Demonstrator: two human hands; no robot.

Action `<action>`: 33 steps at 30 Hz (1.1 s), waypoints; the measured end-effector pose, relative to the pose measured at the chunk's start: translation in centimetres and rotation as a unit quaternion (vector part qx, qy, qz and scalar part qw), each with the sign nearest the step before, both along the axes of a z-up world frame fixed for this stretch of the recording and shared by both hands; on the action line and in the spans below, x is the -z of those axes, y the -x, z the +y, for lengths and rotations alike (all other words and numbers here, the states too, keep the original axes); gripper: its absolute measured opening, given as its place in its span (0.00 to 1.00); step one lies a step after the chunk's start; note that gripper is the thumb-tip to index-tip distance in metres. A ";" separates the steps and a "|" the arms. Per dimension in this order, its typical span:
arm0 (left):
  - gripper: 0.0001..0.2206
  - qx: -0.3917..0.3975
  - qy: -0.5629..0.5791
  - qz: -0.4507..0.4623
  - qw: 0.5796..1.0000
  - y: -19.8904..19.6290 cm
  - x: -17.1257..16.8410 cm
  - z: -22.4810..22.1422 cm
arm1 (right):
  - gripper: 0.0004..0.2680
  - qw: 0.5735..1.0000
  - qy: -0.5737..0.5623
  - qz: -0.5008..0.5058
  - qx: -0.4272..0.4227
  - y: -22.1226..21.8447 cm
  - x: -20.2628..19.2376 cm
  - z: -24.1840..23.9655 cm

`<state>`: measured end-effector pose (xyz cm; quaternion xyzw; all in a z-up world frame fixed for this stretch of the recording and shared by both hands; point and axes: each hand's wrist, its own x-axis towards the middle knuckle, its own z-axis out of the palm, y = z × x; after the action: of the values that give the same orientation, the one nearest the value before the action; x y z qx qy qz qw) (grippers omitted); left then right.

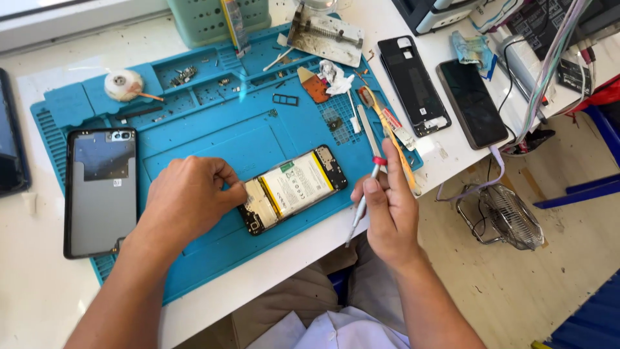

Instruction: Repairing a smartphone by unscrewing internal parts, removing the back cover, and applying adhesive

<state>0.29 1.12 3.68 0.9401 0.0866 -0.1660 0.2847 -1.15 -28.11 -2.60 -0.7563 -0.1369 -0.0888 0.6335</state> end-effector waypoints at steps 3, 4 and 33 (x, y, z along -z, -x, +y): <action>0.11 0.011 -0.018 -0.017 1.000 -0.3 1.7 0.5 | 0.23 0.998 0.064 0.003 -0.005 -0.4 -0.7 -0.7; 0.11 -0.001 -0.020 -0.011 1.000 0.3 1.9 0.6 | 0.23 0.998 0.062 0.008 -0.018 -0.3 -0.4 -1.4; 0.05 0.062 0.007 -0.138 0.988 0.4 3.2 1.2 | 0.21 0.856 0.513 -0.068 -0.013 -4.5 -6.3 1.7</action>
<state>-0.15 2.27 0.51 0.9557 -0.0133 -0.0523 0.2893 3.31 -26.36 3.67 -0.9643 -0.2157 -0.0483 0.1458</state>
